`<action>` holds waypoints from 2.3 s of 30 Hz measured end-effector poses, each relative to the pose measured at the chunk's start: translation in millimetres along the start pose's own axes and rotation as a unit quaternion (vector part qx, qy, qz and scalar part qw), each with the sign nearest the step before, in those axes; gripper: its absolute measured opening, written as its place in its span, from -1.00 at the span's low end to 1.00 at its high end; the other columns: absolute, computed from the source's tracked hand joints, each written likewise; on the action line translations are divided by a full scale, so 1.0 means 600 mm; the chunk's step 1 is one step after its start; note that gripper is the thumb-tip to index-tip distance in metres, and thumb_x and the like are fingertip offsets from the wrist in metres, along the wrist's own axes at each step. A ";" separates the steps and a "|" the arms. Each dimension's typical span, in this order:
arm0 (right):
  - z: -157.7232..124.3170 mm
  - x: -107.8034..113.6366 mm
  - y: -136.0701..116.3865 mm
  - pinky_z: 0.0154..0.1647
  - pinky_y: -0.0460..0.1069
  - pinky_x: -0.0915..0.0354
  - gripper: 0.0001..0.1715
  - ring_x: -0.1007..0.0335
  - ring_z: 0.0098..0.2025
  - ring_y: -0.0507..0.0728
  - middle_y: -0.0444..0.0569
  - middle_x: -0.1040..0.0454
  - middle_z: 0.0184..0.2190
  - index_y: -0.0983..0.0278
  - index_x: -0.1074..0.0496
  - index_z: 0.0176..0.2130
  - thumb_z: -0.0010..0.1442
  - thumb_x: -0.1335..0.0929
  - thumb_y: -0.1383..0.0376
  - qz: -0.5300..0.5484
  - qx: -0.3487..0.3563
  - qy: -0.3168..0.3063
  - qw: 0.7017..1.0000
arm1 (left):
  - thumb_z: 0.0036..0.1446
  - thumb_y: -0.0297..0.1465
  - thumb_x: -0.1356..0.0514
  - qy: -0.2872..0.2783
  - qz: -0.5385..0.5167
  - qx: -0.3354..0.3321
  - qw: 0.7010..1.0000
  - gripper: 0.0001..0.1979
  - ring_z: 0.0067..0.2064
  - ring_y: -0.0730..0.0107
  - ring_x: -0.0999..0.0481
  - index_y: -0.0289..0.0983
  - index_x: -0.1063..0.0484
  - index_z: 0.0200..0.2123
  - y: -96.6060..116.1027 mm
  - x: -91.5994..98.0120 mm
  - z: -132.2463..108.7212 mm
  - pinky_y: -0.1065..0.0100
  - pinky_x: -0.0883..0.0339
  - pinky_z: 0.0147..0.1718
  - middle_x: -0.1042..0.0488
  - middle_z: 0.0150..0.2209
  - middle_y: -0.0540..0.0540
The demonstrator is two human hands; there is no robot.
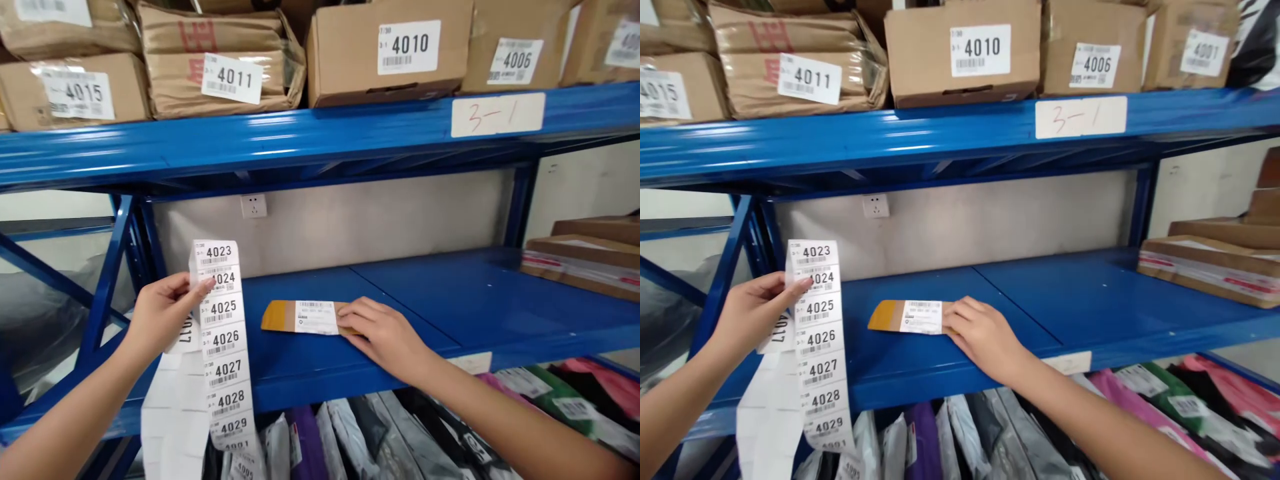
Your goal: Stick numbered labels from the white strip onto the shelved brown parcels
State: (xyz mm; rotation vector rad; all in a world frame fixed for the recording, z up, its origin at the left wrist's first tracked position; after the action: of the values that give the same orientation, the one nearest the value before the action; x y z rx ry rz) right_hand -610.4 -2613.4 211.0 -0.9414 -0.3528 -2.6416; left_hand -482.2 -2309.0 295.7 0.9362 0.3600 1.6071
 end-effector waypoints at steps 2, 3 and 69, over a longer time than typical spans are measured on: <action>-0.013 0.002 -0.006 -0.19 0.05 -0.33 -0.85 -0.36 -0.18 0.17 0.00 -0.48 -0.21 0.26 -0.45 -0.22 0.29 -0.29 0.42 -0.011 0.037 0.034 0.999 | -0.02 -0.09 -0.34 -0.004 -0.010 0.012 1.000 -0.69 -0.39 0.18 -0.61 -0.21 -0.53 -0.38 -0.007 -0.006 0.000 0.41 -0.50 -0.57 -0.60 -0.38 -0.10; -0.017 0.003 -0.007 -0.20 0.04 -0.33 -0.85 -0.35 -0.18 0.16 0.00 -0.48 -0.21 0.26 -0.45 -0.22 0.29 -0.28 0.42 -0.010 0.043 0.044 0.998 | -0.03 -0.09 -0.34 -0.004 -0.014 0.017 1.000 -0.70 -0.38 0.17 -0.61 -0.20 -0.54 -0.38 -0.009 -0.009 -0.001 0.41 -0.51 -0.57 -0.60 -0.38 -0.10; -0.016 0.001 -0.010 -0.18 0.08 -0.43 -0.76 -0.45 -0.18 0.17 0.00 -0.52 -0.23 0.25 -0.50 -0.22 0.34 -0.24 0.35 -0.009 0.089 0.057 0.994 | 0.11 -0.19 -0.25 -0.039 -0.040 -0.032 0.998 -0.76 -0.37 0.27 -0.57 -0.25 -0.48 -0.43 -0.013 -0.043 0.004 0.36 -0.45 -0.50 -0.57 -0.38 -0.15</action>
State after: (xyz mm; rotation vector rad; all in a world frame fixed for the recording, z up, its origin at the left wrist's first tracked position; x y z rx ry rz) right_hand -618.6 -2611.0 203.3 -0.7303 -0.5600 -2.6135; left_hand -475.4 -2331.5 282.4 0.9223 0.2876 1.4956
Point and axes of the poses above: each hand's wrist, its own z-axis towards the middle knuckle, its own x-axis out of the back of the hand, y = z × x, the point moved 5 cm from there along z, towards the middle knuckle
